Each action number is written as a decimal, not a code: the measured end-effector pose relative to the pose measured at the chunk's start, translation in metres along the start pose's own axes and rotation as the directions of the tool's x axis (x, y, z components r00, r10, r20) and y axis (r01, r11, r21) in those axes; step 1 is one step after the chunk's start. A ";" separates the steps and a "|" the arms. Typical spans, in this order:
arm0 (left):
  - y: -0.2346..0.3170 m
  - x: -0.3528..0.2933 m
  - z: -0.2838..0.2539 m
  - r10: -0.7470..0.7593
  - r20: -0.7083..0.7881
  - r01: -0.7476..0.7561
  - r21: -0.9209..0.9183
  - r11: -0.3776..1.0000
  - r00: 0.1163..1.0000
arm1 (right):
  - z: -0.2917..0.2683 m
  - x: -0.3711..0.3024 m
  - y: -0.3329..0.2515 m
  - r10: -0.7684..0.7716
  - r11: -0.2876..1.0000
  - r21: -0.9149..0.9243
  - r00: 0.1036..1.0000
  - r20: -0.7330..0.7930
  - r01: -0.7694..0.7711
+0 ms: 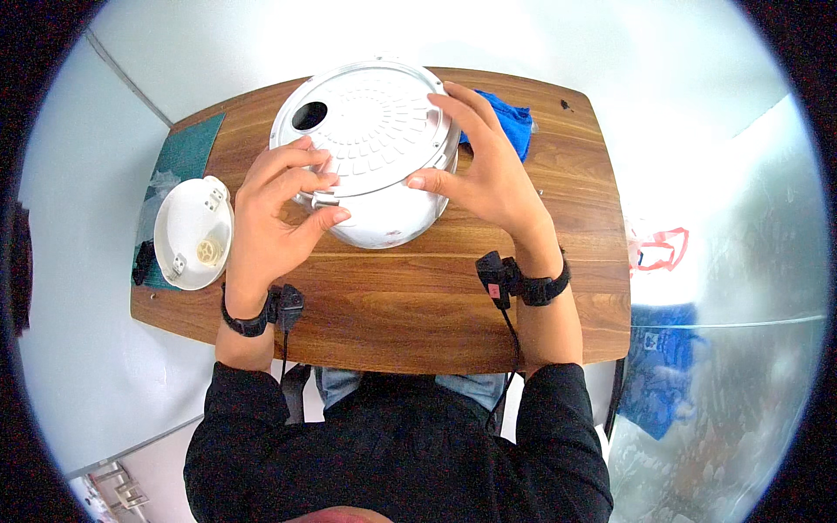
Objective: The person wipes the inside of a white plastic lid with a blue cloth, then places the lid onto a white appliance base. They use a screwdriver to fasten several screws into the lid to secure it to the base.
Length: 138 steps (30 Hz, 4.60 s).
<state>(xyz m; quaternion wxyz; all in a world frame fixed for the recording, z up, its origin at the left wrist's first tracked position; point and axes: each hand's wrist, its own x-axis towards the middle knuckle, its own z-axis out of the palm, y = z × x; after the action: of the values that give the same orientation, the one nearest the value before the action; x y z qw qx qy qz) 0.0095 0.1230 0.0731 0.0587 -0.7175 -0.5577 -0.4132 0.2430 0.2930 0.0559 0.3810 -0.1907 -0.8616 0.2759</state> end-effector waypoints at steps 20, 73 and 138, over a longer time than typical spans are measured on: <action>-0.017 0.008 0.007 -0.019 -0.054 0.021 0.037 0.999 0.998 | 0.020 -0.001 0.009 0.044 0.999 -0.030 0.998 -0.041 -0.045; 0.005 0.032 0.208 -0.377 0.439 0.331 0.180 0.926 0.816 | -0.111 -0.063 0.021 0.553 0.820 -0.143 0.832 -0.050 -0.554; 0.008 0.002 0.132 -0.434 0.622 0.697 -0.717 0.019 0.651 | -0.073 -0.029 0.027 0.201 0.920 0.392 0.854 -0.480 0.004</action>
<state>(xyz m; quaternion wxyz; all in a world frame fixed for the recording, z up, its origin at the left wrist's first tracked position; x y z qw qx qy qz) 0.0861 0.1936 -0.0088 -0.6002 -0.3627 -0.4505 -0.5525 0.3204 0.3225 0.0632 0.6104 -0.2244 -0.6482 0.3961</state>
